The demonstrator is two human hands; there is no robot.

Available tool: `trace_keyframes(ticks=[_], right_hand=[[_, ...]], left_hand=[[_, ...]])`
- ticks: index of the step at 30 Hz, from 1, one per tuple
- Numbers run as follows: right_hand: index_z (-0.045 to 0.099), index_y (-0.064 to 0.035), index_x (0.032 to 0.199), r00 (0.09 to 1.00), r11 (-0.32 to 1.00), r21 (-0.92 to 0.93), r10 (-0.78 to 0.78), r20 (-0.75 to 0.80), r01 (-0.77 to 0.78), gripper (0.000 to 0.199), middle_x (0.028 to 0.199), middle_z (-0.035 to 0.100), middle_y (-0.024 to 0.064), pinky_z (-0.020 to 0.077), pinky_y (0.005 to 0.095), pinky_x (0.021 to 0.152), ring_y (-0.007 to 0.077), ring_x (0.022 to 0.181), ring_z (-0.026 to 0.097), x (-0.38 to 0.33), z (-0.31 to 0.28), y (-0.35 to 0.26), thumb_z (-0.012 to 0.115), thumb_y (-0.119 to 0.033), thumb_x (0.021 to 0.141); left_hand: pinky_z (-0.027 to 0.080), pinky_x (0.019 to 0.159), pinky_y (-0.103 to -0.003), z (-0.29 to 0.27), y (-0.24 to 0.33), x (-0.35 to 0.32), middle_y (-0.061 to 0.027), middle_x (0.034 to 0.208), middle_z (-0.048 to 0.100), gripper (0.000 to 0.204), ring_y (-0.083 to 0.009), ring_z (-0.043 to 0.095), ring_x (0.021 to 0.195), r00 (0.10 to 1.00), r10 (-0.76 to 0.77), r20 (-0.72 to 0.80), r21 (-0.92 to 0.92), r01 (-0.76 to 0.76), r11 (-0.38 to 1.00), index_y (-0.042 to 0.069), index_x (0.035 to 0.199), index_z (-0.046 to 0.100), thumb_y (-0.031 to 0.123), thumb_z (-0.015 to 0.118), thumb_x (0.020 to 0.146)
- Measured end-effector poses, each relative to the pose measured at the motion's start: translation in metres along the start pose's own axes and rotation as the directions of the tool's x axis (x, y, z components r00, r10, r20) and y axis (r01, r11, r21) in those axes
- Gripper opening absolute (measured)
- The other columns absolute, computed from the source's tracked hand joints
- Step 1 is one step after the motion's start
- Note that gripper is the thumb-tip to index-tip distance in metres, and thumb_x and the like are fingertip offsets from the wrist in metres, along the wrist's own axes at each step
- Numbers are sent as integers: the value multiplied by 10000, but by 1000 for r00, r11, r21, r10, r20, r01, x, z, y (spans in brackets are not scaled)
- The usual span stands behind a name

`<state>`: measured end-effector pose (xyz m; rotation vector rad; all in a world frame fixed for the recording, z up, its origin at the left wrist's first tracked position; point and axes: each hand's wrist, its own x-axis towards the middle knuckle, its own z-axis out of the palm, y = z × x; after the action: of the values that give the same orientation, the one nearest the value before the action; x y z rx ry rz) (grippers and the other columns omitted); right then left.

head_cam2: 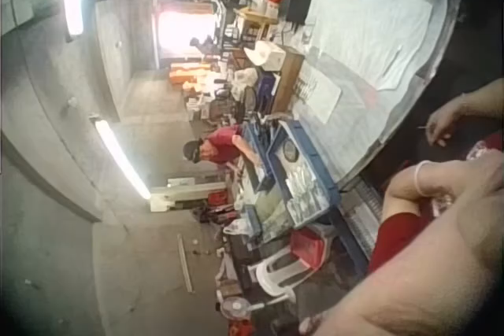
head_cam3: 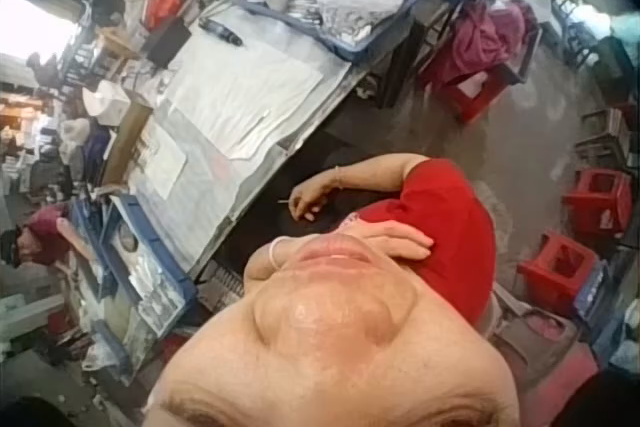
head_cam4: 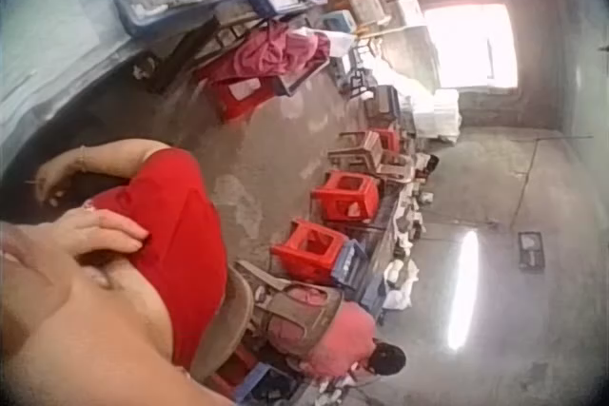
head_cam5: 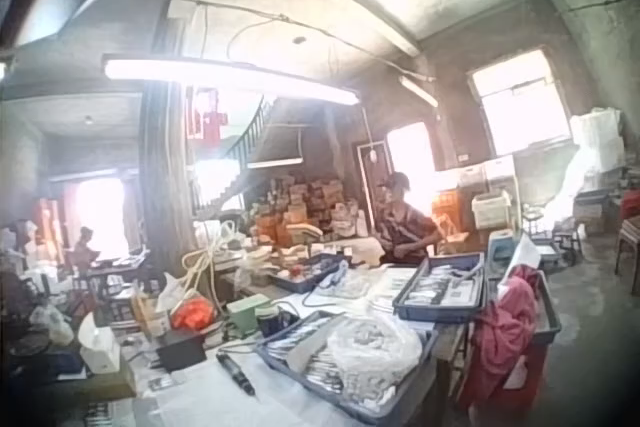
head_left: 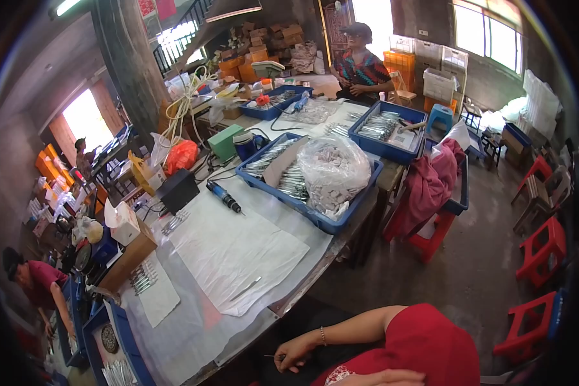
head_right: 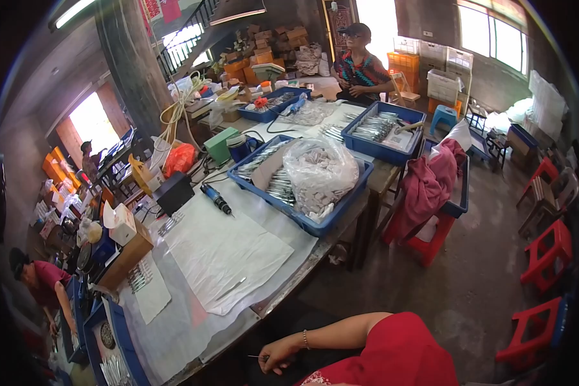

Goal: Assemble small plastic and metal components using a hand tool at a workbench.

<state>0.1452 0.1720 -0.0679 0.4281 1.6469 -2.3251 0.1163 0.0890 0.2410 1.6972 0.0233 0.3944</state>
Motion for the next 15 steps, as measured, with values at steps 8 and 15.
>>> trace_keyframes(ticks=[8,15], right_hand=[[604,-78,971,1000,1000,-20,15,27,-15,186,638,615,2,353,200,390,42,451,474,-5,0,-10,597,-241,882],[601,-79,969,1000,1000,-11,14,28,-13,181,636,615,2,355,199,390,42,449,473,-5,0,-7,591,-240,887]], left_hand=[[434,903,-421,-11,-29,4,-165,1200,568,348,-311,569,1066,963,242,117,229,-264,937,2,1107,616,243,627,856],[441,899,-423,-5,-49,1,-184,1111,615,274,-324,587,1052,921,387,50,147,-390,909,-10,1039,628,191,501,903]])
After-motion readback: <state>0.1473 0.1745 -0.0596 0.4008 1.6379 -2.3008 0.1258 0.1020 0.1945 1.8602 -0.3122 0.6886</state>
